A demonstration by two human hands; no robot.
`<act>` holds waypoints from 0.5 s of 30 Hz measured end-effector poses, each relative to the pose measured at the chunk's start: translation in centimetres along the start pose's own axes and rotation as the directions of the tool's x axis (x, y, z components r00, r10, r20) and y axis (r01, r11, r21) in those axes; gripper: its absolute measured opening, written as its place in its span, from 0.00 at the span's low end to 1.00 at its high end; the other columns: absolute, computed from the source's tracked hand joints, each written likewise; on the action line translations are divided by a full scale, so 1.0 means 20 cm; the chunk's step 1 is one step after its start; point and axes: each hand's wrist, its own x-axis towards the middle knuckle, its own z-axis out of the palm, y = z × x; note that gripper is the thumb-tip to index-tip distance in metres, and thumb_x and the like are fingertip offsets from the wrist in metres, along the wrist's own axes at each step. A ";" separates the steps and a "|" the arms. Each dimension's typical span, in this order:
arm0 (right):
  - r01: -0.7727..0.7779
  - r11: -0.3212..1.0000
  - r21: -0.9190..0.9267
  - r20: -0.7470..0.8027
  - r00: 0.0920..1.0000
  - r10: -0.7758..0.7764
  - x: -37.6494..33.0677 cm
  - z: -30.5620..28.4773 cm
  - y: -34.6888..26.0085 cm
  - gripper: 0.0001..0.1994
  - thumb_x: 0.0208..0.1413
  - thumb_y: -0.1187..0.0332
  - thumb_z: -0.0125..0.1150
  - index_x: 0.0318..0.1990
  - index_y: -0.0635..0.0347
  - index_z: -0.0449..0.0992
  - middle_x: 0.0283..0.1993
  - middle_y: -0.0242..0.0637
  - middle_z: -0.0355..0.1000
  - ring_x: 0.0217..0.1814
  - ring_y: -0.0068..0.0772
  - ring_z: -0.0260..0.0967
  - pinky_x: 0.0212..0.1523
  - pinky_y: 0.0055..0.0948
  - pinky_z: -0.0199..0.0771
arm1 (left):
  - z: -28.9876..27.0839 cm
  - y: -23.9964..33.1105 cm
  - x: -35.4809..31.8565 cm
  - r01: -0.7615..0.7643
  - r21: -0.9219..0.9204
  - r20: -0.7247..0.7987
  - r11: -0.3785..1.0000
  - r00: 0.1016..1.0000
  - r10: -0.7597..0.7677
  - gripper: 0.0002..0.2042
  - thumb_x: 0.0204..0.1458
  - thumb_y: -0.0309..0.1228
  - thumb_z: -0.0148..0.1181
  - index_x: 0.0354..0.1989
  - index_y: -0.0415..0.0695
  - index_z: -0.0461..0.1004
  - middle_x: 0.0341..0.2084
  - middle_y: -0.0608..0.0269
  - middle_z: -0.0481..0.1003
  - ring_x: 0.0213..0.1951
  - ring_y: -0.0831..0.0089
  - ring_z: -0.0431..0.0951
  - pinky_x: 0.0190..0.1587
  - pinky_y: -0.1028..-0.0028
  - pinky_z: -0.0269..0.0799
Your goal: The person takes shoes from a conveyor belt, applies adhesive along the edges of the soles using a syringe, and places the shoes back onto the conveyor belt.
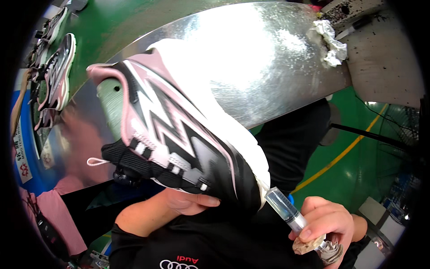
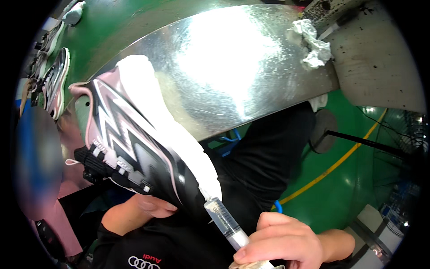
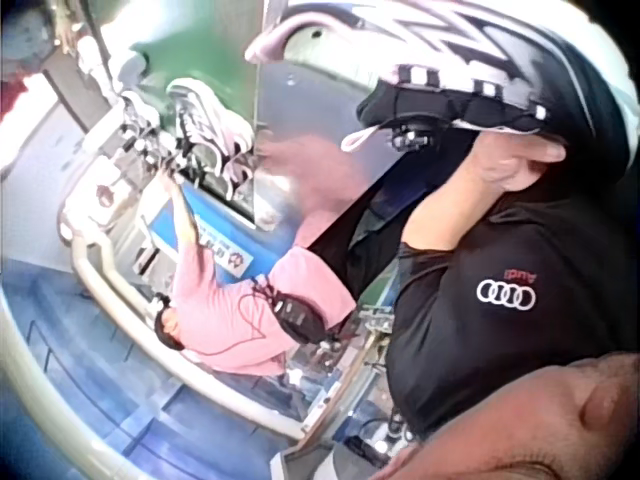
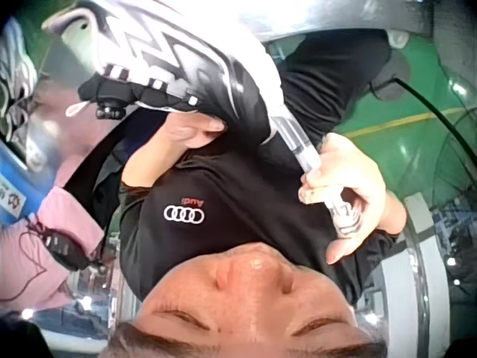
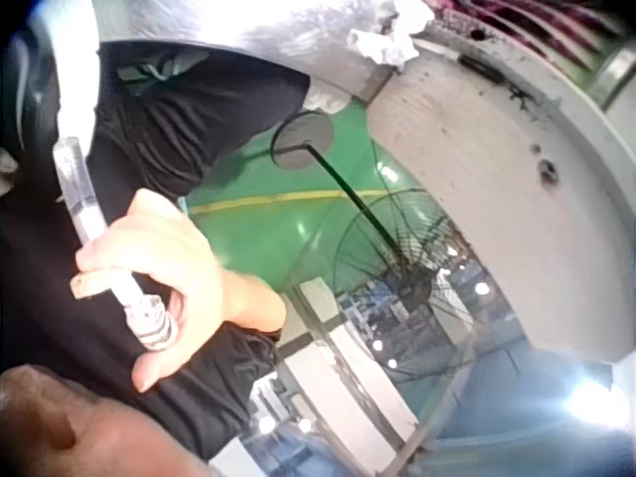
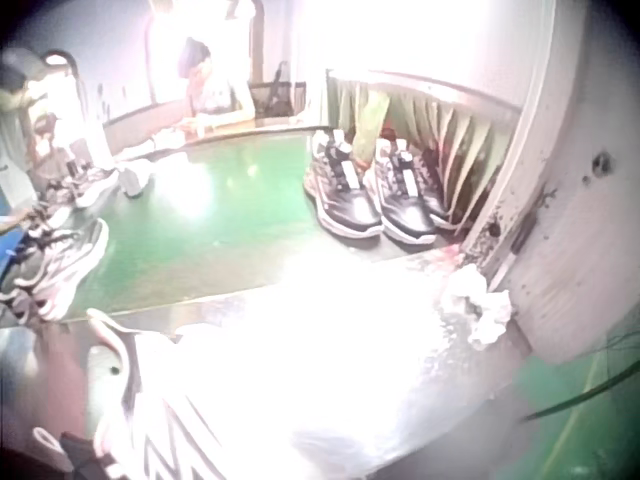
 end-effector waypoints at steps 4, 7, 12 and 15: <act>0.046 0.999 -0.015 0.013 0.999 -0.046 -0.08 -0.02 -0.01 0.41 0.29 0.42 0.72 0.47 0.65 0.69 0.35 0.33 0.74 0.34 0.33 0.70 0.32 0.29 0.57 | 0.03 0.00 0.11 -0.032 -0.038 0.044 0.999 0.998 0.034 0.36 0.38 0.11 0.56 0.60 0.44 0.56 0.57 0.57 0.61 0.60 0.63 0.59 0.61 0.64 0.58; 0.038 0.994 -0.098 -0.036 0.998 -0.042 -0.13 0.00 -0.10 0.41 0.29 0.43 0.72 0.47 0.65 0.69 0.34 0.34 0.74 0.34 0.33 0.70 0.32 0.30 0.57 | 0.04 0.00 0.20 -0.004 -0.082 0.111 0.997 0.994 0.014 0.33 0.39 0.12 0.56 0.58 0.44 0.58 0.55 0.57 0.63 0.59 0.64 0.61 0.60 0.65 0.59; -0.011 0.996 -0.083 -0.162 0.987 -0.003 -0.24 0.00 -0.11 0.26 0.41 0.51 0.70 0.43 0.60 0.72 0.36 0.44 0.75 0.28 0.30 0.65 0.30 0.24 0.61 | 0.07 -0.03 0.29 -0.019 -0.117 0.130 0.993 0.991 0.034 0.28 0.41 0.13 0.56 0.55 0.44 0.62 0.52 0.58 0.66 0.56 0.66 0.64 0.58 0.67 0.61; 0.018 0.984 -0.178 -0.177 0.983 -0.050 -0.25 0.01 -0.10 0.19 0.48 0.55 0.65 0.41 0.57 0.72 0.36 0.44 0.74 0.29 0.31 0.65 0.30 0.26 0.65 | 0.07 -0.04 0.33 -0.040 -0.130 0.136 0.991 0.989 0.058 0.26 0.43 0.13 0.56 0.53 0.44 0.64 0.50 0.59 0.68 0.54 0.67 0.66 0.57 0.68 0.63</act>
